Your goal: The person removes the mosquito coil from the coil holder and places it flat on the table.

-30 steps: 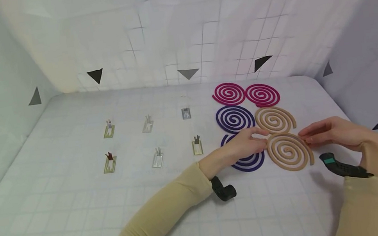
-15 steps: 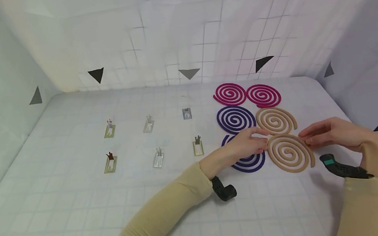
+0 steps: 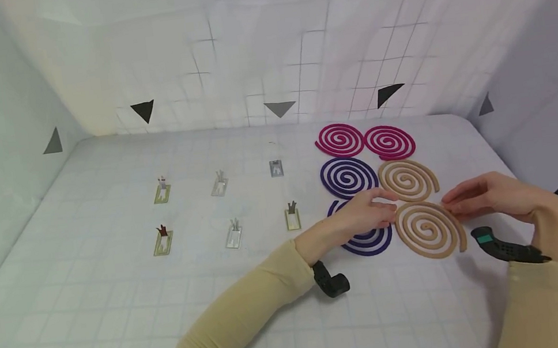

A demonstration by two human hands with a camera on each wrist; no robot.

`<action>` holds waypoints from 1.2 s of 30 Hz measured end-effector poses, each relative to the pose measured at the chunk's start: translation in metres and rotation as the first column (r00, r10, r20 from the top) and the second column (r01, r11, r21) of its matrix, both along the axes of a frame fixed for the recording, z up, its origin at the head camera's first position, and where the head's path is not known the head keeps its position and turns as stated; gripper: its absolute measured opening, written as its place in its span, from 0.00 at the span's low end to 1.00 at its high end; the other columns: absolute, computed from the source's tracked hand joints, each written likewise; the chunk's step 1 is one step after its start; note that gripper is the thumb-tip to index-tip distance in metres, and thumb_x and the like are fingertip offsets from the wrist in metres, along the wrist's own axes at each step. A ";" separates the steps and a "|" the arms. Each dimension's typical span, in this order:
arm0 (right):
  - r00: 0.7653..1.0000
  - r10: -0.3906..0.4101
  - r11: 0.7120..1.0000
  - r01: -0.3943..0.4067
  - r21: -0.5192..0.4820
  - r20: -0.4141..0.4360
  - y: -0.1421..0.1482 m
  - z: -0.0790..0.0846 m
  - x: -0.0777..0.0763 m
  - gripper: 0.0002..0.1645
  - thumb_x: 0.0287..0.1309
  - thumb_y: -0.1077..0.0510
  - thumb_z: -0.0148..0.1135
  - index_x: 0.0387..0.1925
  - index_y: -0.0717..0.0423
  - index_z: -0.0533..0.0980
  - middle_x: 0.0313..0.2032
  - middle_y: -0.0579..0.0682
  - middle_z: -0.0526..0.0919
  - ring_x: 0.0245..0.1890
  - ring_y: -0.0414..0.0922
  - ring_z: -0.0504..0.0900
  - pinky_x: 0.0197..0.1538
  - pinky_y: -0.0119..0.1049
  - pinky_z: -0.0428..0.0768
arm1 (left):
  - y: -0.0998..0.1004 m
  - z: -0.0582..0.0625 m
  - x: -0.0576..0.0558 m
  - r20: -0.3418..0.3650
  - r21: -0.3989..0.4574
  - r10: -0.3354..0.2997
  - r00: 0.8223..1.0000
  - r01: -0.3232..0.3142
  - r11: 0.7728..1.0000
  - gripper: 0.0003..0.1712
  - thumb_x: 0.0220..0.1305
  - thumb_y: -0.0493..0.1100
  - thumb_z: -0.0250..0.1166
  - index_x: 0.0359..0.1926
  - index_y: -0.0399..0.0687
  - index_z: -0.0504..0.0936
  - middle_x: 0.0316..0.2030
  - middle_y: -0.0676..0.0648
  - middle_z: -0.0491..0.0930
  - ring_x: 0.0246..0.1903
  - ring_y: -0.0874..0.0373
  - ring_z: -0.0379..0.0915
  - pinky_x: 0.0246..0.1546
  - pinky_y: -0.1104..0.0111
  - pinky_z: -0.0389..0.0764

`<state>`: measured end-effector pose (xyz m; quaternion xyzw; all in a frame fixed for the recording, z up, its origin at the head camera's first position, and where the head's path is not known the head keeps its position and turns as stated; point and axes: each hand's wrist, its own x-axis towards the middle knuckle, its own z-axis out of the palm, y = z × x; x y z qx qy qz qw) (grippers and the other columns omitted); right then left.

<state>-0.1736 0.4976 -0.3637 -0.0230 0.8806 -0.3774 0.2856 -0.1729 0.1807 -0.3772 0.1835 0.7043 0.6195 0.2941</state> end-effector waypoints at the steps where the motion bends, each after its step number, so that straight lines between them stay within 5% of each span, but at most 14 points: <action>1: 1.000 -0.001 1.000 0.001 -0.007 0.004 0.000 0.000 0.000 0.25 0.70 0.57 0.58 0.60 0.70 0.73 0.47 0.43 0.88 0.45 0.41 0.87 0.46 0.33 0.85 | 0.000 0.001 0.000 -0.001 -0.001 -0.002 1.000 0.002 1.000 0.25 0.59 0.30 0.58 0.59 0.38 0.76 0.28 0.45 0.80 0.24 0.65 0.70 0.28 0.79 0.70; 11: 0.999 -0.023 0.999 0.023 0.027 -0.027 -0.001 0.002 -0.001 0.28 0.69 0.56 0.60 0.62 0.72 0.71 0.46 0.44 0.88 0.44 0.40 0.87 0.45 0.32 0.85 | -0.001 0.004 -0.002 0.017 0.011 -0.009 1.000 0.009 1.000 0.23 0.63 0.31 0.59 0.60 0.39 0.76 0.38 0.42 0.84 0.29 0.63 0.73 0.30 0.79 0.72; 17: 0.991 -0.045 0.993 0.059 0.105 -0.127 -0.002 0.006 -0.001 0.30 0.69 0.51 0.60 0.64 0.67 0.70 0.47 0.45 0.88 0.43 0.36 0.85 0.43 0.30 0.83 | -0.001 0.004 -0.004 0.040 0.047 0.009 0.999 -0.011 0.999 0.20 0.65 0.32 0.61 0.58 0.40 0.78 0.51 0.43 0.84 0.33 0.66 0.76 0.33 0.78 0.78; 21: 0.963 -0.050 0.992 0.079 0.102 -0.266 -0.010 0.014 -0.001 0.30 0.71 0.52 0.58 0.64 0.69 0.67 0.44 0.36 0.85 0.41 0.33 0.85 0.41 0.29 0.85 | -0.010 0.009 -0.009 -0.050 0.011 0.002 0.999 -0.002 1.000 0.18 0.67 0.35 0.61 0.58 0.43 0.78 0.54 0.46 0.83 0.43 0.66 0.79 0.41 0.78 0.79; 23: 0.946 -0.045 0.987 0.091 0.130 -0.321 -0.019 0.022 -0.002 0.31 0.72 0.51 0.57 0.64 0.69 0.67 0.48 0.42 0.83 0.40 0.31 0.83 0.46 0.36 0.86 | -0.019 0.014 -0.014 -0.120 -0.010 0.000 0.993 -0.002 1.000 0.18 0.70 0.37 0.60 0.59 0.45 0.78 0.56 0.47 0.81 0.49 0.66 0.78 0.45 0.79 0.79; 26: 0.929 -0.070 0.972 0.145 0.183 -0.363 -0.039 0.038 -0.001 0.35 0.72 0.44 0.55 0.67 0.65 0.64 0.59 0.59 0.76 0.51 0.42 0.79 0.60 0.60 0.76 | -0.038 0.024 -0.022 -0.218 -0.013 0.028 0.976 -0.032 0.999 0.19 0.71 0.38 0.59 0.62 0.47 0.77 0.59 0.48 0.80 0.57 0.65 0.76 0.51 0.81 0.76; 29: 0.907 -0.098 0.952 0.206 0.228 -0.410 -0.059 0.053 0.003 0.41 0.71 0.38 0.52 0.72 0.62 0.60 0.66 0.74 0.63 0.61 0.65 0.66 0.55 0.81 0.59 | -0.065 0.031 -0.029 -0.309 -0.026 0.066 0.949 -0.078 0.997 0.21 0.71 0.37 0.58 0.63 0.46 0.75 0.62 0.47 0.78 0.61 0.59 0.74 0.57 0.77 0.75; 34: 0.806 -0.044 0.902 0.286 0.323 -0.591 -0.082 0.057 0.013 0.43 0.72 0.38 0.51 0.76 0.58 0.56 0.70 0.74 0.59 0.64 0.78 0.60 0.54 0.80 0.62 | -0.135 0.048 -0.039 -0.440 -0.094 0.154 0.885 -0.216 0.972 0.24 0.72 0.39 0.57 0.68 0.52 0.72 0.69 0.50 0.70 0.68 0.52 0.67 0.65 0.63 0.74; 36: 0.751 -0.019 0.897 0.305 0.320 -0.660 -0.086 0.053 0.016 0.42 0.72 0.41 0.53 0.76 0.58 0.55 0.72 0.71 0.57 0.67 0.77 0.57 0.59 0.79 0.60 | -0.170 0.057 -0.044 -0.497 -0.106 0.206 0.843 -0.295 0.950 0.25 0.73 0.40 0.56 0.69 0.53 0.70 0.71 0.51 0.67 0.70 0.52 0.63 0.66 0.62 0.73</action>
